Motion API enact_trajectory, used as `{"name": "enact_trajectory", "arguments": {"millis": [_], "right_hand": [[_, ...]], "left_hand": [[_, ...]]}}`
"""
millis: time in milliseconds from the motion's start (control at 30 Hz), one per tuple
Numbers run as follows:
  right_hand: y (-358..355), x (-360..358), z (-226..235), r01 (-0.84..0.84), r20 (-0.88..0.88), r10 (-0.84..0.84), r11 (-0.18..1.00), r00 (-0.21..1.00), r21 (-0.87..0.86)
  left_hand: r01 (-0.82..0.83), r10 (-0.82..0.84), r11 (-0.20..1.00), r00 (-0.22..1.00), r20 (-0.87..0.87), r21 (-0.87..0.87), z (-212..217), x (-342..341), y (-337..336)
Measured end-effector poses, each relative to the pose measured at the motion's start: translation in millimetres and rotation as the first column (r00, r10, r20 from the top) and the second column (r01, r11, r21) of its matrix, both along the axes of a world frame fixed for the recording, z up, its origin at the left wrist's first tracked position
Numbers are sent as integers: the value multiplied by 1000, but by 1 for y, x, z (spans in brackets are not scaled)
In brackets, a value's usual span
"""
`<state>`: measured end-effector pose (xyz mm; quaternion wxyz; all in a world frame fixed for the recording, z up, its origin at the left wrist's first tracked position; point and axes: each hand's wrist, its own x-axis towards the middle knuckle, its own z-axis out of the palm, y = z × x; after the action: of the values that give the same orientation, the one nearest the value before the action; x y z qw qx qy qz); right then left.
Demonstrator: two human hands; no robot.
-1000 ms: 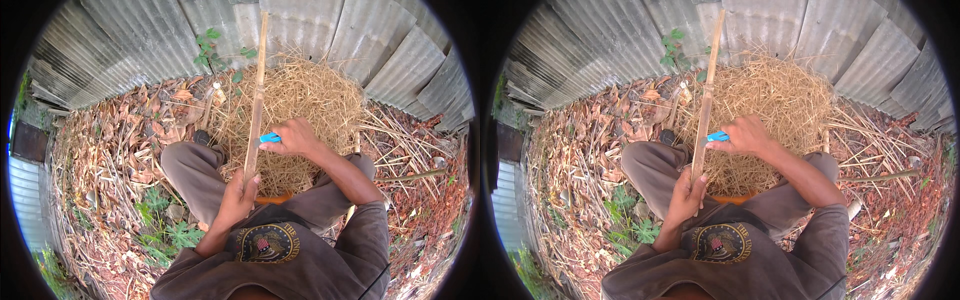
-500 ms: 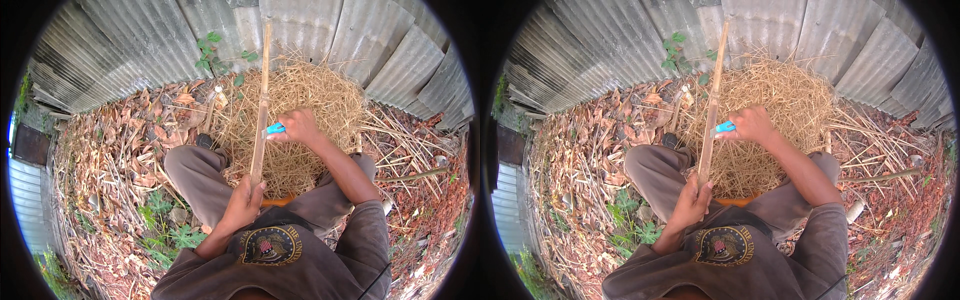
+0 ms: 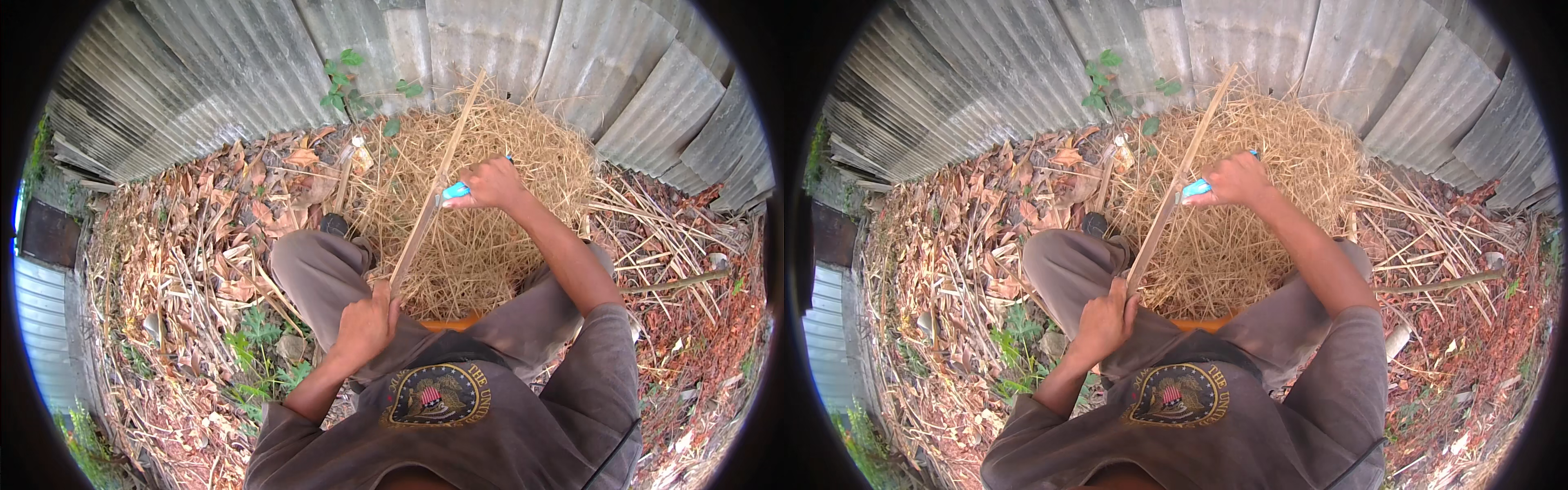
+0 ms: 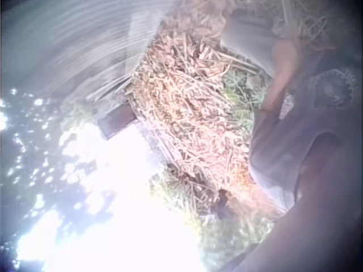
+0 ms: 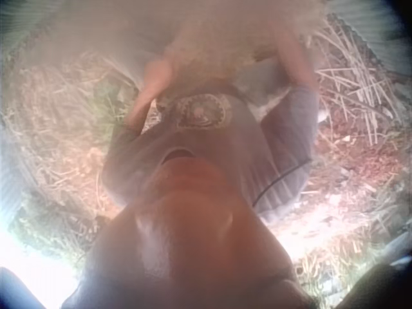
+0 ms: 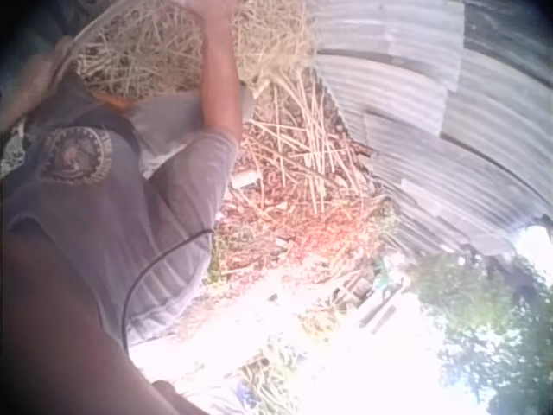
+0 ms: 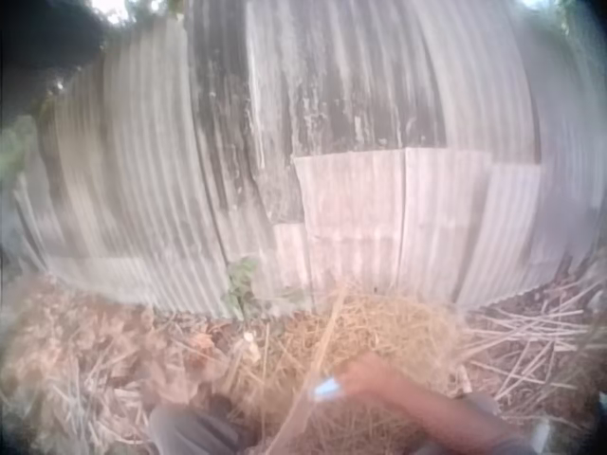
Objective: The person sits on the ground and uses a blue utility knife to shave a long piece of bamboo. They hold the bamboo with one hand and scrape the knife along its length to remove the outer layer, repeating the motion continuously.
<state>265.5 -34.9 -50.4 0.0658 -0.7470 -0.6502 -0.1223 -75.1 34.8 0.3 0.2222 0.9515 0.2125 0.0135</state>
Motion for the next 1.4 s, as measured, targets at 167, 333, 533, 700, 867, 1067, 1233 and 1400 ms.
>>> {"name": "enact_trajectory", "arguments": {"millis": [167,333,533,700,867,1067,1233,1400], "right_hand": [[2,-15,1,43,-50,-46,997,998,-59],[0,-29,-4,266,-598,-273,959,753,-103],[-7,-13,4,399,-666,-293,917,686,8],[-19,-52,17,101,-329,-32,976,944,194],[-15,-57,20,90,-353,0,967,936,238],[-22,-51,27,93,-308,-2,956,951,279],[-18,-50,25,106,-203,-54,962,978,253],[-20,-44,26,109,-165,-67,959,984,263]], "left_hand": [[52,-52,998,998,20,19,-7,-14,21],[-88,204,451,979,6,-888,-2,-10,19],[99,381,57,917,113,-993,-18,-2,-21],[46,383,231,914,134,-972,-11,9,-18],[38,350,326,923,158,-945,-2,12,-26],[26,376,331,913,157,-943,-4,15,-35],[21,339,355,929,149,-935,-5,16,-37],[6,324,347,938,126,-938,-3,14,-42]]}}
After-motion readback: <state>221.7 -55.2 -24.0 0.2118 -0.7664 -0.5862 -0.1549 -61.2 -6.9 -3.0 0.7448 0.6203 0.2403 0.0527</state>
